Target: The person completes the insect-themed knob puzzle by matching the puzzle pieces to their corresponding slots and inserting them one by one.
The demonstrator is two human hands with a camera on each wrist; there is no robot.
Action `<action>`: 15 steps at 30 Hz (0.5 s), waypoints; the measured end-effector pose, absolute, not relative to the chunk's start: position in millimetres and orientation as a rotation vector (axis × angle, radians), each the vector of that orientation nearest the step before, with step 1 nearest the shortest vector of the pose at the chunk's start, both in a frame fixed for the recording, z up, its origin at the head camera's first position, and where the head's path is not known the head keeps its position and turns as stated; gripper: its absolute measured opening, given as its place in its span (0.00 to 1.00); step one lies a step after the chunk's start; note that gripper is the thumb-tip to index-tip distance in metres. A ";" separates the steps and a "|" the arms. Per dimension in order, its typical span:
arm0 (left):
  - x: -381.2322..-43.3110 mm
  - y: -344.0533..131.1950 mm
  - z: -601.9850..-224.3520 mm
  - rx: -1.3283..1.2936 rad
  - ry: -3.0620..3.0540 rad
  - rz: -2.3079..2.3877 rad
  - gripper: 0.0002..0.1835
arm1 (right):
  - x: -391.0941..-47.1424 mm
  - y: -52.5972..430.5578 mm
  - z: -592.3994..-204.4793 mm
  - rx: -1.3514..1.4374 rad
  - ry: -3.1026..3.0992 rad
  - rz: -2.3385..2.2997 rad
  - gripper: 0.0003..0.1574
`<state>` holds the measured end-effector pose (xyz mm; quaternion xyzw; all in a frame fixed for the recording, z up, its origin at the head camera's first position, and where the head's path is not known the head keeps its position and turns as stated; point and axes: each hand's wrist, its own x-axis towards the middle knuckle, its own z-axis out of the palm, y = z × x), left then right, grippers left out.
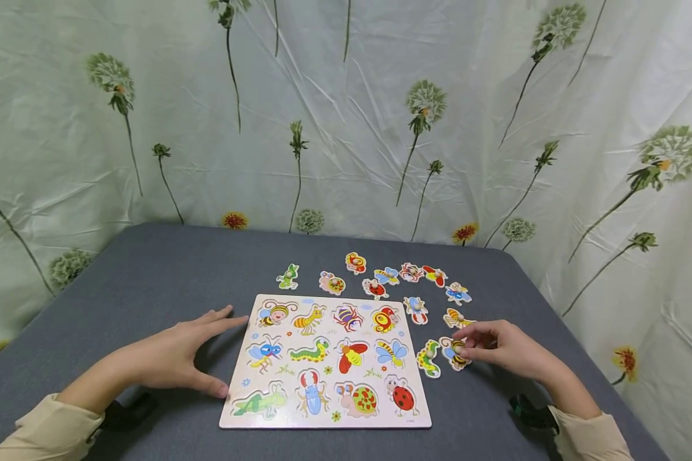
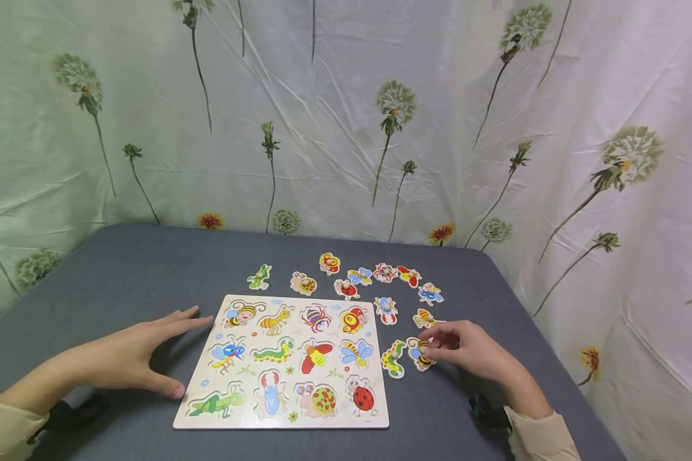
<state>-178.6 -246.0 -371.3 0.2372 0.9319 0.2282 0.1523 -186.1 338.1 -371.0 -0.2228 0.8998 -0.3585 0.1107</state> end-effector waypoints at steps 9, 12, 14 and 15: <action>-177.9 -244.7 -378.1 0.690 2.696 0.632 0.63 | -189.3 344.9 -379.6 -0.684 2.529 -1.148 0.17; -177.8 -244.4 -379.2 0.678 2.700 0.626 0.63 | -189.7 345.3 -381.0 -0.651 2.517 -1.155 0.18; -177.6 -244.1 -379.7 0.682 2.700 0.624 0.63 | -189.7 345.7 -382.0 -0.642 2.517 -1.158 0.18; -177.6 -244.3 -380.0 0.677 2.695 0.632 0.63 | -189.6 345.9 -382.5 -0.640 2.520 -1.158 0.18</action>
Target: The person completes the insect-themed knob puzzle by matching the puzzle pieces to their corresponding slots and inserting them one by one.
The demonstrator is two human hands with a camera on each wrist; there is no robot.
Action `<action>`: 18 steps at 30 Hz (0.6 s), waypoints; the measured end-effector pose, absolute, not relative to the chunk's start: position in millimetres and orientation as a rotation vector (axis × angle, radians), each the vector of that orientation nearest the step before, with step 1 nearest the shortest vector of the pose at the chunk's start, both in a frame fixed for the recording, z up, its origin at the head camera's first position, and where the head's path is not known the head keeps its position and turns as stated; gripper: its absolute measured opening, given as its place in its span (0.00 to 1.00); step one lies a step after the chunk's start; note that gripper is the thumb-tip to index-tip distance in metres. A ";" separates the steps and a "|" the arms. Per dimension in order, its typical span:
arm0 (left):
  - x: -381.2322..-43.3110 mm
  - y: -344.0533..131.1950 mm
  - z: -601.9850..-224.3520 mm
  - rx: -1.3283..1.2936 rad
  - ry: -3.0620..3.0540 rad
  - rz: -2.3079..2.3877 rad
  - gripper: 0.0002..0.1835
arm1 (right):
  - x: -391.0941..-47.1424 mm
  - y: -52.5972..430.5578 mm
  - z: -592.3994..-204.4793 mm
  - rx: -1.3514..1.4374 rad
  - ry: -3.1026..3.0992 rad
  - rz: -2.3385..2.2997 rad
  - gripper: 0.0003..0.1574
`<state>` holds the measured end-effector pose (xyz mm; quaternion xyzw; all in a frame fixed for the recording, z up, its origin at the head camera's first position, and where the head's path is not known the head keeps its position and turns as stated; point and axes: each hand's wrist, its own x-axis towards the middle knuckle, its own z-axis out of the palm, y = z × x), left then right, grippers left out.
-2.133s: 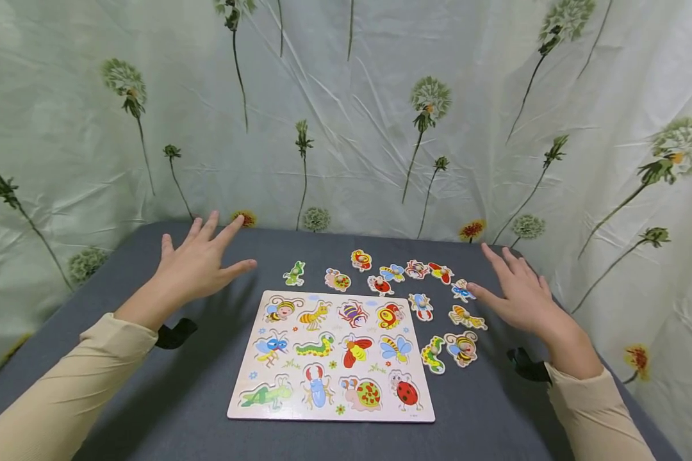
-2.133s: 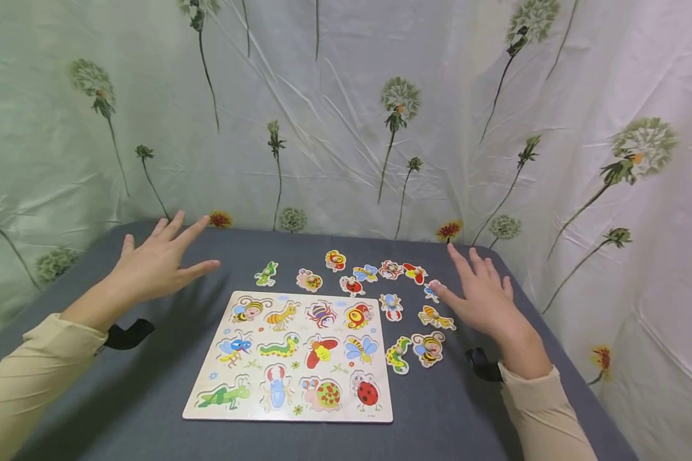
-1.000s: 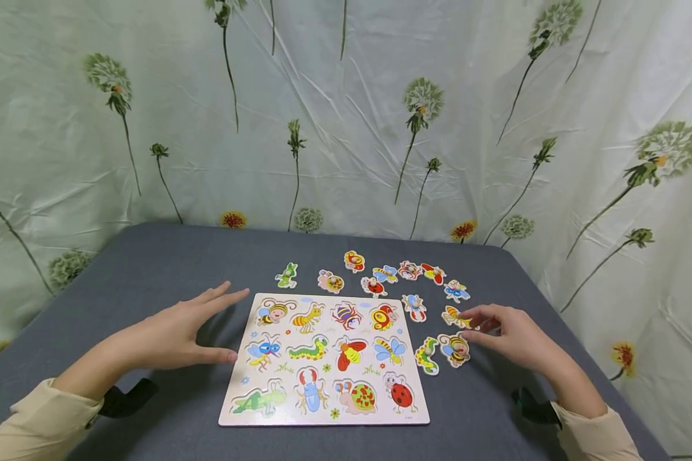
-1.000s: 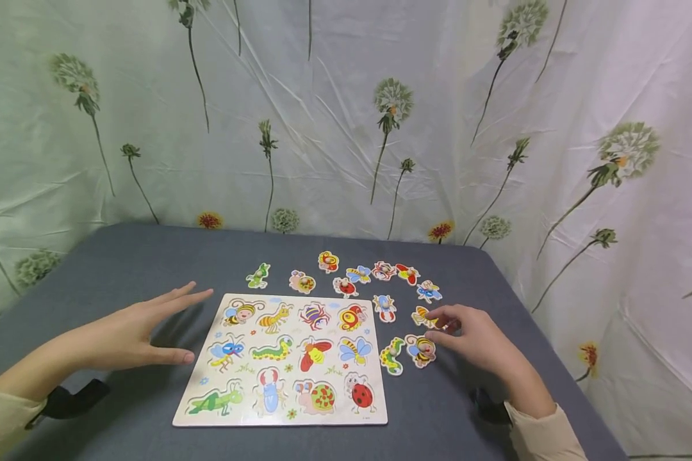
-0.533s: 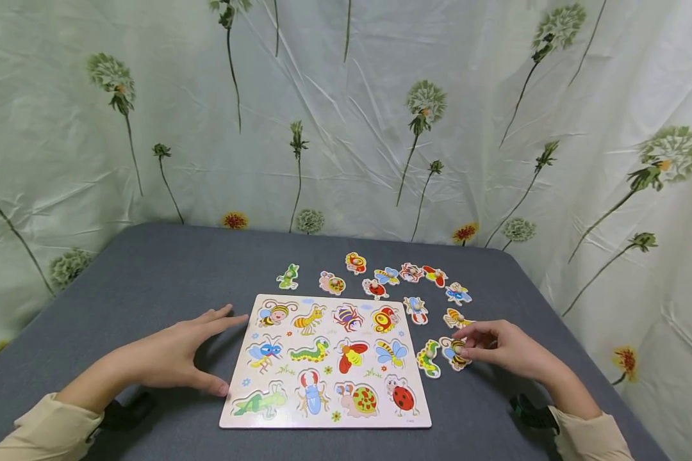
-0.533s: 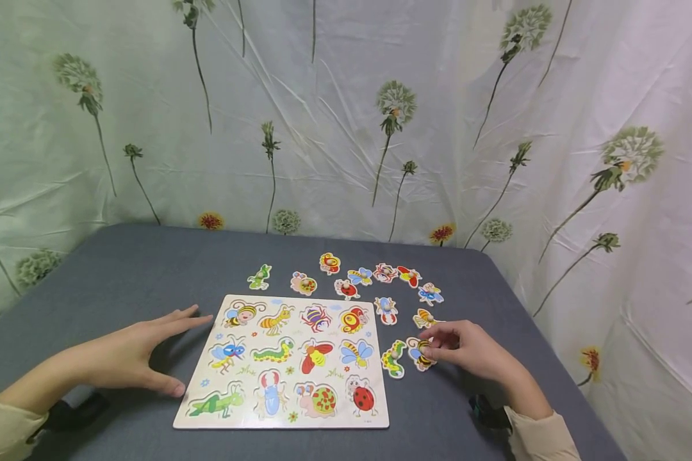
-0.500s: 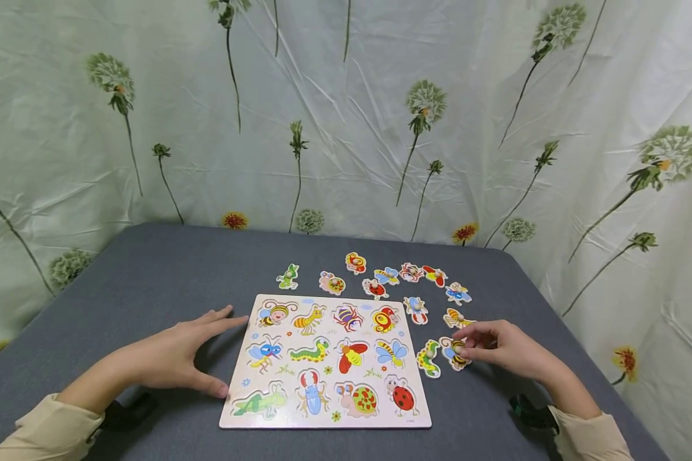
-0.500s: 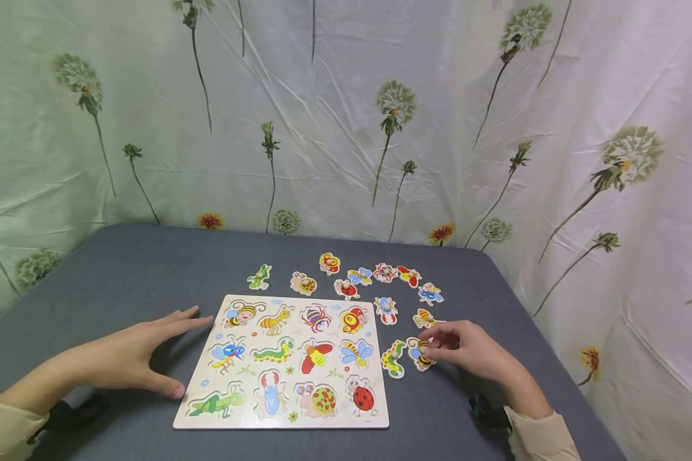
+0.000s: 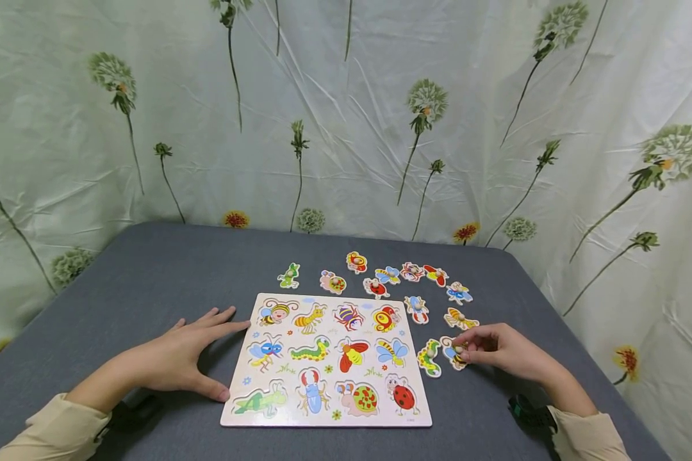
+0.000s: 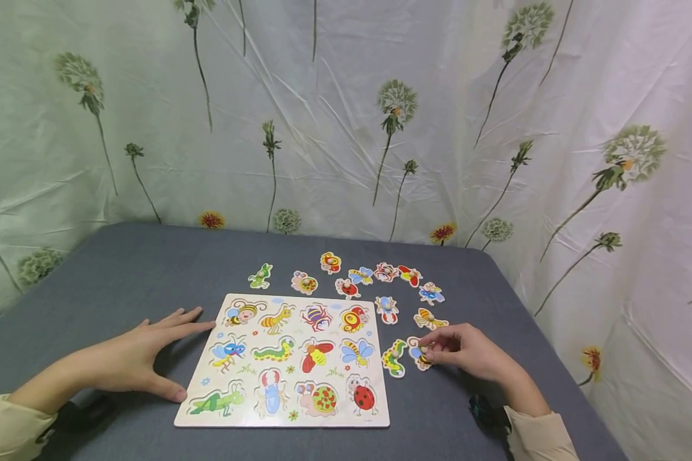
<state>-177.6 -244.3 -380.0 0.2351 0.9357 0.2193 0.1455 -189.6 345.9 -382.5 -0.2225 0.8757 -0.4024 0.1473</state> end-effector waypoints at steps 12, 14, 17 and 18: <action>-175.8 -245.3 -383.1 0.698 2.691 0.660 0.62 | -190.7 347.4 -389.0 -0.630 2.565 -1.147 0.16; -176.1 -245.7 -383.7 0.703 2.691 0.665 0.63 | -190.8 347.3 -389.7 -0.634 2.570 -1.152 0.15; -176.8 -246.1 -383.9 0.711 2.690 0.675 0.63 | -191.0 347.3 -390.6 -0.634 2.574 -1.157 0.15; -177.1 -246.2 -383.8 0.706 2.685 0.682 0.63 | -190.9 347.4 -391.0 -0.632 2.575 -1.158 0.14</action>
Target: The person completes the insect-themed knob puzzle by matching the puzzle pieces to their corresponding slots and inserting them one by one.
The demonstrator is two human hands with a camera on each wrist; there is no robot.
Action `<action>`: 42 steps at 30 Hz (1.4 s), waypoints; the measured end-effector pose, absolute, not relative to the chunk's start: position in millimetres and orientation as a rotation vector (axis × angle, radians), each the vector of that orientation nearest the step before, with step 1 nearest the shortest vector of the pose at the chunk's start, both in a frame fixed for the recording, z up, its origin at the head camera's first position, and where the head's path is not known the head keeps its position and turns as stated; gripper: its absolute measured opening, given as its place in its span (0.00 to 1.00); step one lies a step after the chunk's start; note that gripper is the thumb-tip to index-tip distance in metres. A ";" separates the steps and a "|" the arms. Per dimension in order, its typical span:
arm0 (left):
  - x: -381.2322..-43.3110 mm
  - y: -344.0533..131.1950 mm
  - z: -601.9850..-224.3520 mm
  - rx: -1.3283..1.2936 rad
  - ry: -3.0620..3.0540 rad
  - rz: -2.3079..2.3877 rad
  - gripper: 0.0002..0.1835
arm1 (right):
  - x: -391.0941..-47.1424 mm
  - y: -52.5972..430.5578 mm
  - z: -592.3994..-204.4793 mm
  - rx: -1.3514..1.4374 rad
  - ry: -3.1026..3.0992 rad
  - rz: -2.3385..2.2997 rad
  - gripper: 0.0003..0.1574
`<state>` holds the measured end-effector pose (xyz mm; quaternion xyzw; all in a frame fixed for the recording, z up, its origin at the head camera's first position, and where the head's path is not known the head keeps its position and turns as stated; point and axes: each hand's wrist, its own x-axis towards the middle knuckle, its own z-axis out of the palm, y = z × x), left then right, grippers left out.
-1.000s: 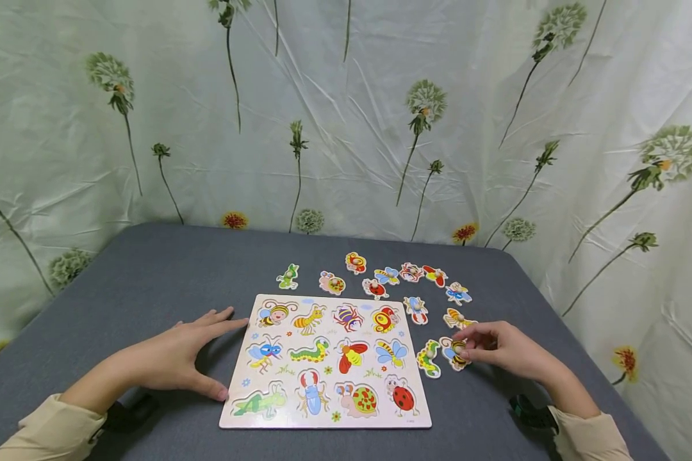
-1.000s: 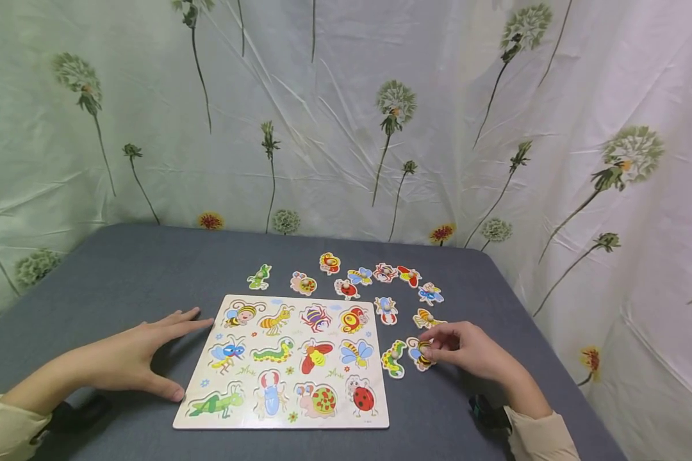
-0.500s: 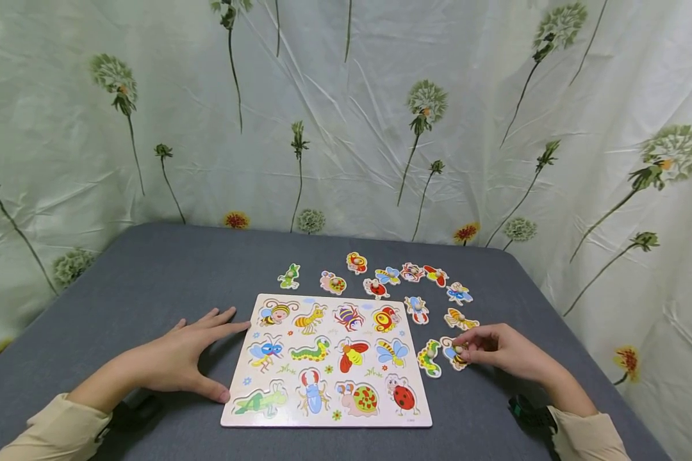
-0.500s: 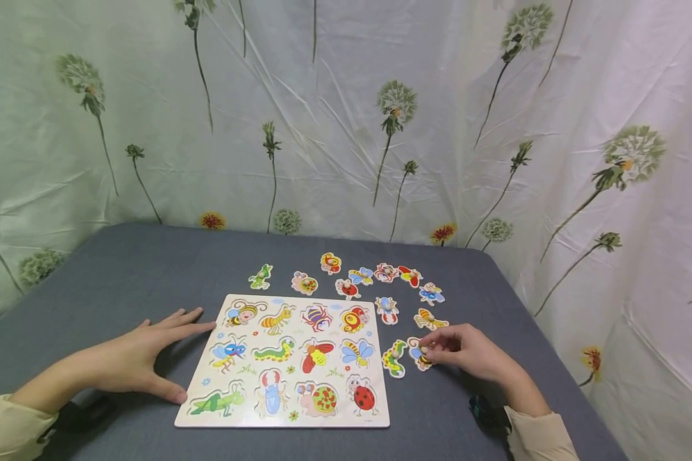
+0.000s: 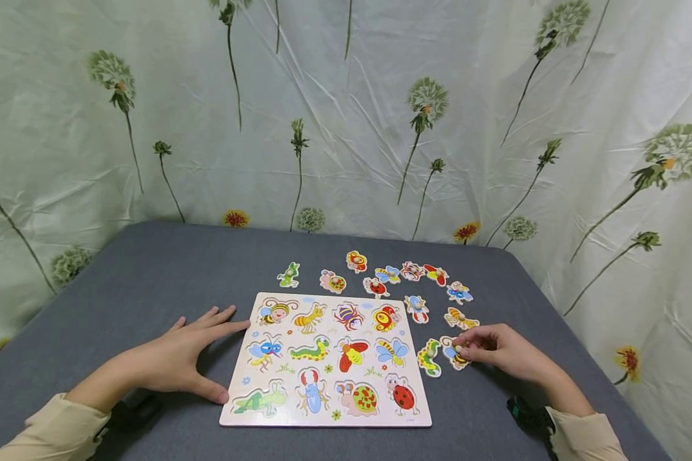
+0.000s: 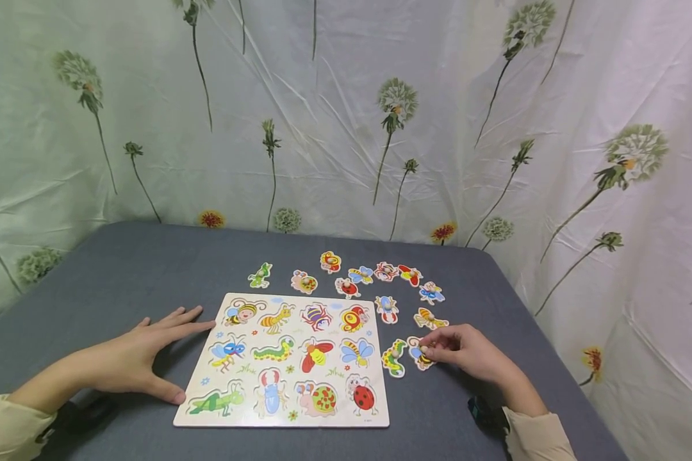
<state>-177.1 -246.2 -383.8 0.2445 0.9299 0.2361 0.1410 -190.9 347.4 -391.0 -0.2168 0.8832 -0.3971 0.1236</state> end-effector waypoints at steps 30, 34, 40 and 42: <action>-177.3 -243.1 -382.0 0.700 2.686 0.679 0.63 | -190.6 346.0 -394.1 -0.612 2.578 -1.154 0.10; -176.9 -243.7 -382.7 0.692 2.681 0.680 0.63 | -191.4 345.8 -394.5 -0.597 2.583 -1.151 0.10; -176.1 -244.7 -384.0 0.684 2.679 0.686 0.63 | -191.8 345.1 -392.9 -0.633 2.637 -1.160 0.10; -176.0 -245.2 -384.5 0.686 2.681 0.688 0.63 | -192.4 344.1 -391.2 -0.644 2.661 -1.162 0.09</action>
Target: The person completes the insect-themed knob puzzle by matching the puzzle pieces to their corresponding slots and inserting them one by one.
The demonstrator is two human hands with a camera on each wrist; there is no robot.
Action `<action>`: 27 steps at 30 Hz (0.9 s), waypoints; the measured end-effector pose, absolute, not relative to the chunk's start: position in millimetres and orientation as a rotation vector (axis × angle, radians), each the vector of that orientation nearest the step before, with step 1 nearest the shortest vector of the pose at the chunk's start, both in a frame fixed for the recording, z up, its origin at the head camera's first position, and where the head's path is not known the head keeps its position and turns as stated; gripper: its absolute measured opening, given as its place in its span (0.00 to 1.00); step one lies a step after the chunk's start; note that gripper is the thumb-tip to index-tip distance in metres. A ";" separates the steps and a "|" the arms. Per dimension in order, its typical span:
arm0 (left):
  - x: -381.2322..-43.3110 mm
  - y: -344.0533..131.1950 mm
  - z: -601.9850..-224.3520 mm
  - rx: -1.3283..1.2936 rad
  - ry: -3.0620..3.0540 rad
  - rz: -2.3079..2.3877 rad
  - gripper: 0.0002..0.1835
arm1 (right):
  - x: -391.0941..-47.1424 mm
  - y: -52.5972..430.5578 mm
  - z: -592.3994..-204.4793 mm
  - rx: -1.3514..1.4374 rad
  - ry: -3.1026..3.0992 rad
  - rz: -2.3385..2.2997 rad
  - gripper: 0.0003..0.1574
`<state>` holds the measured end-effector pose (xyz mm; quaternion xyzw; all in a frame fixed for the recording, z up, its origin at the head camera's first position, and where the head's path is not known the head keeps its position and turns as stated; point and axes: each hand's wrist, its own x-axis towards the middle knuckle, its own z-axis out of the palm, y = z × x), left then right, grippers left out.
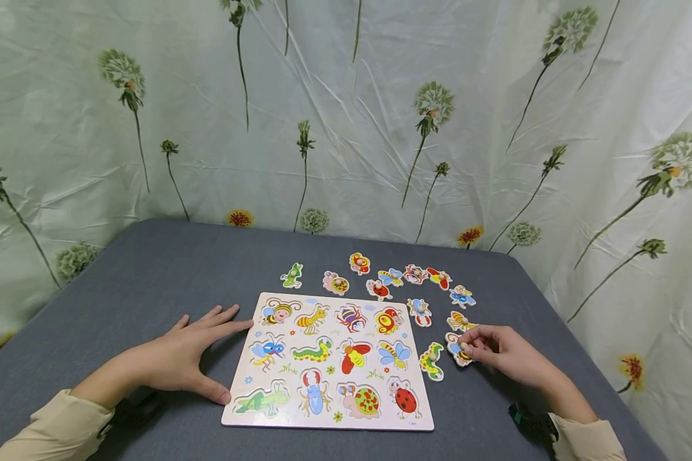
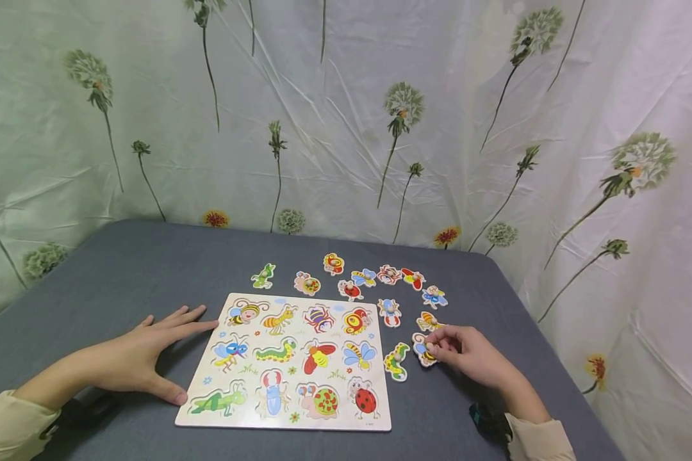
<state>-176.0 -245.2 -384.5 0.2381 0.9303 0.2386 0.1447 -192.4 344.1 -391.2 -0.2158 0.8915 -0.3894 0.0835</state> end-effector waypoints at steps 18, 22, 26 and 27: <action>-179.0 -249.6 -387.1 0.676 2.669 0.743 0.62 | -219.6 296.5 -353.9 -0.552 2.687 -1.139 0.11; -179.2 -247.5 -388.1 0.681 2.667 0.747 0.61 | -226.4 280.6 -352.1 -0.554 2.660 -1.124 0.11; -178.8 -247.2 -388.3 0.677 2.667 0.747 0.61 | -234.7 263.3 -353.3 -0.597 2.603 -1.135 0.11; -178.6 -247.3 -388.3 0.674 2.666 0.748 0.61 | -236.8 258.6 -353.5 -0.609 2.585 -1.138 0.12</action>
